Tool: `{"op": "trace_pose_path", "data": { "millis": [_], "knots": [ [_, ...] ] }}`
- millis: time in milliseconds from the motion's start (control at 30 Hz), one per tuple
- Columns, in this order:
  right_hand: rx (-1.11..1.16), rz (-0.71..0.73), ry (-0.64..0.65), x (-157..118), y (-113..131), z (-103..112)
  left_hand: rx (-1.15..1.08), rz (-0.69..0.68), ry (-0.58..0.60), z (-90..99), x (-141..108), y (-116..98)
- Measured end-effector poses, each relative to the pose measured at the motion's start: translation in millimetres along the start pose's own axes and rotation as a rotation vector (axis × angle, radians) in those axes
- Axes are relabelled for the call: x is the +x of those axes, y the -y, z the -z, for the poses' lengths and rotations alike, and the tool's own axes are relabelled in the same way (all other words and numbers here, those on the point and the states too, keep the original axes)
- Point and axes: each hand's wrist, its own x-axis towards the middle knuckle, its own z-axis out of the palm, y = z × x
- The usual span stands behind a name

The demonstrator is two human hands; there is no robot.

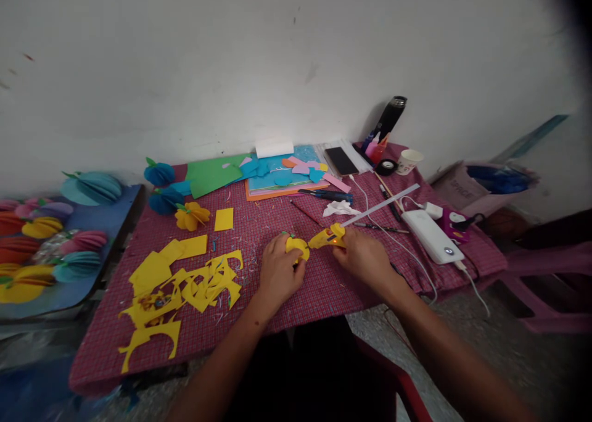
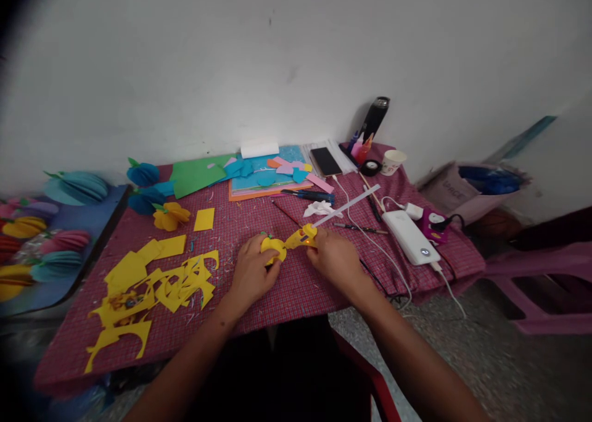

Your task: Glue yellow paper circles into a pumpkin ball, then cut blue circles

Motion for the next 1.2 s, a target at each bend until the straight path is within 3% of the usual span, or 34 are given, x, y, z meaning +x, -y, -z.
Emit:
{"op": "trace_pose_path", "data": {
  "millis": [700, 967, 1200],
  "knots": [
    [-0.011, 0.002, -0.048, 3, 4, 1, 0.000, -0.006, 0.000, 0.7, 0, 0],
    [0.053, -0.121, -0.078, -3, -15, -9, 0.008, -0.013, -0.010, -2.0, 0, 0],
    [0.017, -0.036, -0.035, -5, -3, -8, -0.007, -0.017, -0.012, -0.9, 1, 0]
  ]
}}
